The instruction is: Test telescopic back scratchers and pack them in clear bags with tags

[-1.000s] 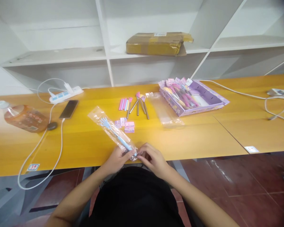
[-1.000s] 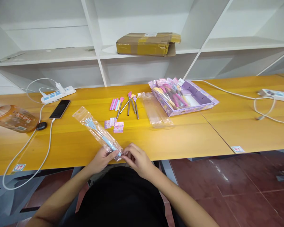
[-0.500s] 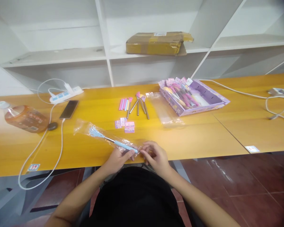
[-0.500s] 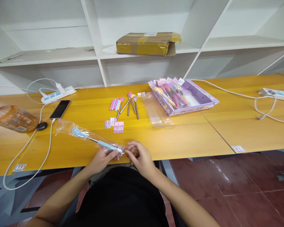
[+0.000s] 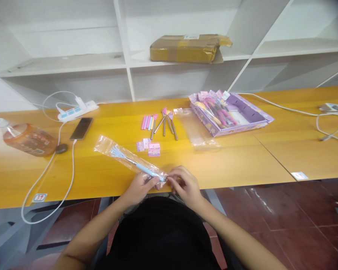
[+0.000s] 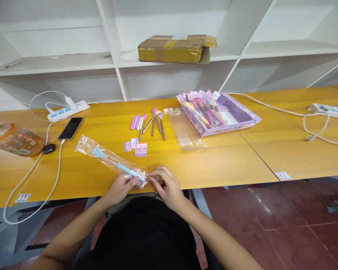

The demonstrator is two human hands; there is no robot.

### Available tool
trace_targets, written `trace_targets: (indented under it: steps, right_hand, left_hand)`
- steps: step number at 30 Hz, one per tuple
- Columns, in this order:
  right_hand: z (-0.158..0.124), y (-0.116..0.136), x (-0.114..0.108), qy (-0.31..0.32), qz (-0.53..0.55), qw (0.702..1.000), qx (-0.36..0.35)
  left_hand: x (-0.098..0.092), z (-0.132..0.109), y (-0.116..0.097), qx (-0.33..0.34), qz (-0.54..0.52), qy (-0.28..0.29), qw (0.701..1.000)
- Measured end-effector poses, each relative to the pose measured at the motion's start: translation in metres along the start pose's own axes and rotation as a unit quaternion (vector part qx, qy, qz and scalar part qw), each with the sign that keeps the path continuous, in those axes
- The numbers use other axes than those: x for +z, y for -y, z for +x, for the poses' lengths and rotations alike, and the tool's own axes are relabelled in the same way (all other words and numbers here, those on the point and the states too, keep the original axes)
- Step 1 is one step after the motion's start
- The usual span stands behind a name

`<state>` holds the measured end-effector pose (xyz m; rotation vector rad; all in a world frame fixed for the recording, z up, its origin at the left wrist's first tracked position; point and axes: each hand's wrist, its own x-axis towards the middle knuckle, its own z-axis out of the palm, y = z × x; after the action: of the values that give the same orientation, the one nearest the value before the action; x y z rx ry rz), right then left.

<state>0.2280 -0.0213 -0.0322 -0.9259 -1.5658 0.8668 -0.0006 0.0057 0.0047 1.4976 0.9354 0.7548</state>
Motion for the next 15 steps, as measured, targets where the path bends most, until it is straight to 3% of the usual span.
trace_targets:
  steps: [7,11,15]
  right_hand:
    - [0.007,0.006,-0.011,0.044,0.009,0.999,0.026]
    - [0.011,0.008,-0.021,0.056,-0.009,0.998,-0.040]
    - [0.008,0.004,-0.024,0.088,0.008,0.989,-0.118]
  left_hand:
    - [-0.001,0.001,0.004,-0.006,-0.009,-0.006,1.000]
    - [-0.003,0.002,0.008,-0.045,-0.046,-0.022,0.998]
    - [-0.005,0.003,0.007,-0.058,-0.069,-0.001,0.996]
